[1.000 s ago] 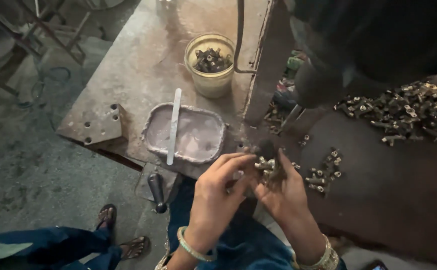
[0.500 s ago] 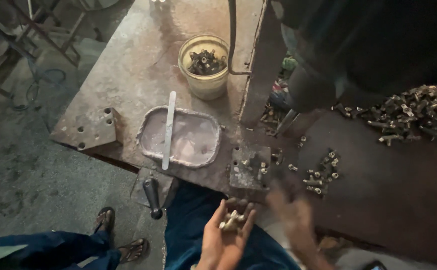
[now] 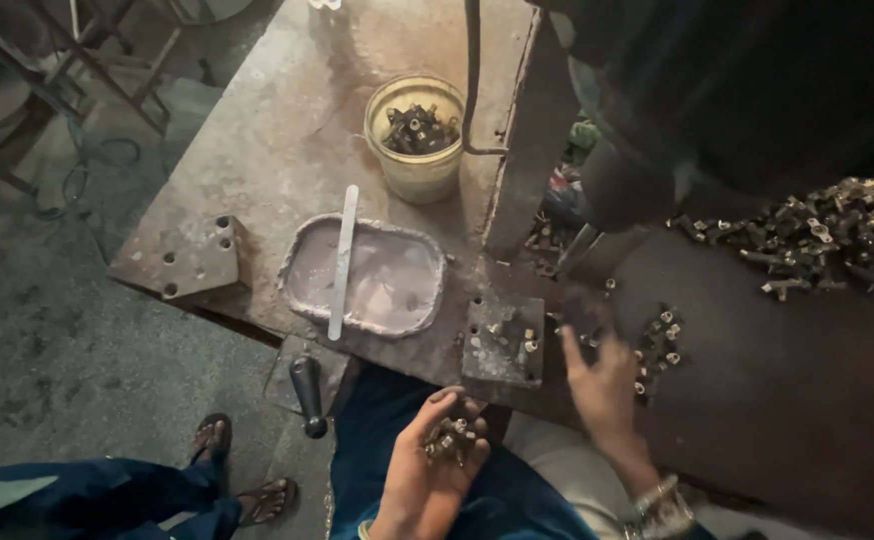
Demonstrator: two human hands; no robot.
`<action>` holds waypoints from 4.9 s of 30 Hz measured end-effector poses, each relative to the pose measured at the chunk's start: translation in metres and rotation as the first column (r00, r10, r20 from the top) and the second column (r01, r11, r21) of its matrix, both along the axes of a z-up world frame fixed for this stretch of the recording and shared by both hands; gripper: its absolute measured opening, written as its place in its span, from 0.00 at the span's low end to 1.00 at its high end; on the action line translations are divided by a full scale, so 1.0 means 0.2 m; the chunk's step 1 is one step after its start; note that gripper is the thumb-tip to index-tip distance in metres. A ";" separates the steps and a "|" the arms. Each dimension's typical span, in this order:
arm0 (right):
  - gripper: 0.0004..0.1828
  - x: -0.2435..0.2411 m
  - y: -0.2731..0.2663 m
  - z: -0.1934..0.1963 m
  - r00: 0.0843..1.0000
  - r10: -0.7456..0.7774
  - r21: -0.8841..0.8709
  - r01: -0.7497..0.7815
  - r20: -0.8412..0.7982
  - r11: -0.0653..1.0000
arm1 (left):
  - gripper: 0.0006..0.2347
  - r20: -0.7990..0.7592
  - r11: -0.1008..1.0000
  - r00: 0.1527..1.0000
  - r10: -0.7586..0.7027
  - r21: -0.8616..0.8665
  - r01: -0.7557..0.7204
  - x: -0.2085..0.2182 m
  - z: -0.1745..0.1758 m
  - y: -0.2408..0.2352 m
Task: The person assembles small brass-colored metal parts by hand. They pick up a base component and a pin, insert the pin into the base, and place the assembled unit into a container. This process is repeated continuously.
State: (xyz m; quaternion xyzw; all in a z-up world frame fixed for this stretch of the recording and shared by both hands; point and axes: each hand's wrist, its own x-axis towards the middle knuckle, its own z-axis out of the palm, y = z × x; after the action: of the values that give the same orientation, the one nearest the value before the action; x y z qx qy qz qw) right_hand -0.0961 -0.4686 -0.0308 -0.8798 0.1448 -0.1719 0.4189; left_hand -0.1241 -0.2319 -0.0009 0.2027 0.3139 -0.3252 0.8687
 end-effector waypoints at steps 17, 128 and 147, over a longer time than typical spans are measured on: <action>0.18 -0.07 -0.64 -0.32 0.999 0.007 -0.880 0.037 0.046 0.474 | 0.08 -0.085 0.982 0.986 -0.146 0.104 0.155 -0.08 -0.09 -0.03; 0.12 0.32 -0.23 0.42 0.864 0.504 0.676 -0.366 -0.009 0.640 | 0.21 0.385 0.195 0.048 -0.922 0.567 -0.800 0.19 0.11 -0.25; 0.13 0.15 0.05 0.36 0.986 0.138 0.744 -0.165 0.098 0.647 | 0.04 0.386 0.316 0.005 -0.923 0.763 -0.563 0.31 0.15 -0.15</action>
State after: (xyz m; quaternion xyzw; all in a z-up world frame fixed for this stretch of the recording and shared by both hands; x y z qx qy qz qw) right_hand -0.0657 -0.4579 0.0406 -0.6352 0.1219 -0.0756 0.7589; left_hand -0.0619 -0.2610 0.0287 0.8510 -0.3086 -0.0102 0.4248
